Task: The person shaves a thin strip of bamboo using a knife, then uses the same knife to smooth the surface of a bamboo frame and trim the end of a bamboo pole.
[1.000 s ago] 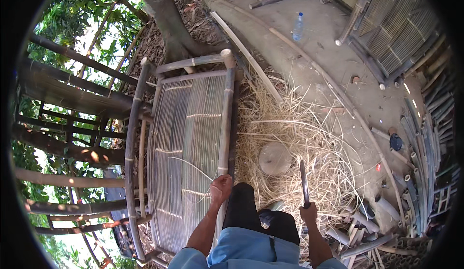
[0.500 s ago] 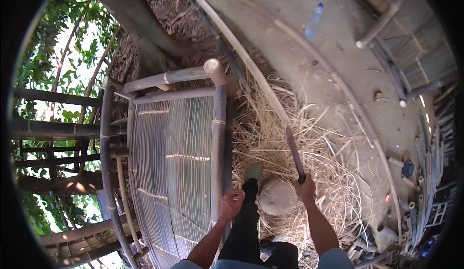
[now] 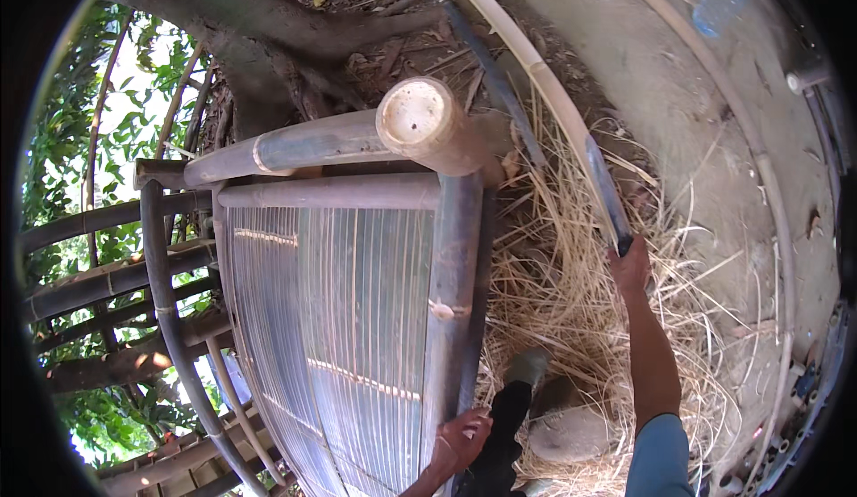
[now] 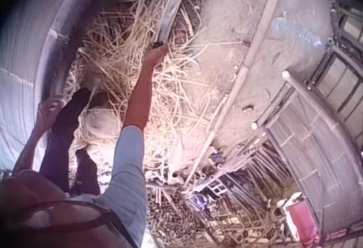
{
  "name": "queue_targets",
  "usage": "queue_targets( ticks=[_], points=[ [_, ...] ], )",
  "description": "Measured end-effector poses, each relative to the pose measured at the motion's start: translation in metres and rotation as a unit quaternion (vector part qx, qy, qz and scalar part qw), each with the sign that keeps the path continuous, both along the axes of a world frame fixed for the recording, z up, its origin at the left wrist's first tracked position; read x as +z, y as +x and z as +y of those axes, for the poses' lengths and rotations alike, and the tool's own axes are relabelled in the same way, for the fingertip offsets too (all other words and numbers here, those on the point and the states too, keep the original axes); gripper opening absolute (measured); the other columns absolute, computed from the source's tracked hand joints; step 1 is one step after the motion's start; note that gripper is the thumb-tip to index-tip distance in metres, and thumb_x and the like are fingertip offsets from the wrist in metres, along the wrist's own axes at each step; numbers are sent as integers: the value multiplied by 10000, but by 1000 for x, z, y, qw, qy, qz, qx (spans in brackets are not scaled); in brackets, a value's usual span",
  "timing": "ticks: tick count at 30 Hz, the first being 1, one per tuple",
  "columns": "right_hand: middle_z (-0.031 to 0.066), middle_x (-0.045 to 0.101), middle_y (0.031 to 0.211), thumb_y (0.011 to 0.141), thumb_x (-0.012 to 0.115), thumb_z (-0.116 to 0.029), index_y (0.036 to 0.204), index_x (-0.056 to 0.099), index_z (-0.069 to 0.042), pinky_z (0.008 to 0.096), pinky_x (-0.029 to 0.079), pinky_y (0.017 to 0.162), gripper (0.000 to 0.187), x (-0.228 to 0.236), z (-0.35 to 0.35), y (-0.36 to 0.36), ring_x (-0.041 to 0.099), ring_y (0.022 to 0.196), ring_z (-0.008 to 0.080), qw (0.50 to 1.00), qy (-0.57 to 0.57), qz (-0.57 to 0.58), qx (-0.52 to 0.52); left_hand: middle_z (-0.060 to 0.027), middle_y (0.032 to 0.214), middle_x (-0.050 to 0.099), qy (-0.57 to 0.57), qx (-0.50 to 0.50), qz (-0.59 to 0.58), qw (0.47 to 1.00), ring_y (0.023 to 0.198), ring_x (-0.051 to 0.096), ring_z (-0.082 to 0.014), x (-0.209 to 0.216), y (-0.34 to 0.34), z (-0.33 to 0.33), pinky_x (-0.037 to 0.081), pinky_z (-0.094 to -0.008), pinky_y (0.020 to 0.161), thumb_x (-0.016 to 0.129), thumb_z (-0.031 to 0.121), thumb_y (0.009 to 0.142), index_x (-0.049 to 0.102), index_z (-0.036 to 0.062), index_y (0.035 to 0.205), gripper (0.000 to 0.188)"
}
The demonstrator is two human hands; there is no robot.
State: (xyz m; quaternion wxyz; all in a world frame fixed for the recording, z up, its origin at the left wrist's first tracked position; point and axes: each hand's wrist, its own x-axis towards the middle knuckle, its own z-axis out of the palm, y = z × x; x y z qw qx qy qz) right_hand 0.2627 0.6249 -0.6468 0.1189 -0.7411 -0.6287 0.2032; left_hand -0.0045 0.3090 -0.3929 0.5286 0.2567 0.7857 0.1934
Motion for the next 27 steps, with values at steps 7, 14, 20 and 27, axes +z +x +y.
queue_targets(
  ticks=[7,14,20,27],
  points=[
    [250,576,1191,755,858,-260,1186,504,-14,524,510,899,610,-17,26,-2,594,1094,461,996,-76,-46,1,-128,956,770,-44,5,-38,998,884,745,-172,-1,-4,5,609,-320,816,709,134,933,706,-12,1183,289],
    [241,701,967,864,773,-364,1114,577,-54,505,528,805,444,6,69,-71,687,916,428,995,-57,84,-23,-108,917,741,-28,-24,-6,999,807,699,-132,-4,4,4,574,-292,720,645,221,1004,697,7,1123,250],
    [254,693,947,860,757,-311,1091,577,-26,499,519,795,409,-8,127,-151,683,921,444,970,-59,233,-41,-137,1159,733,-83,4,-91,992,913,718,-156,-2,-12,4,595,-323,774,672,140,985,696,25,1240,281],
    [260,691,976,800,793,-337,1124,594,15,486,519,818,518,-31,147,-197,674,973,432,986,-69,152,-25,-128,1284,689,-53,7,-132,990,1101,687,-213,-2,-23,1,578,-357,896,615,226,1023,685,25,1253,314]
  ],
)
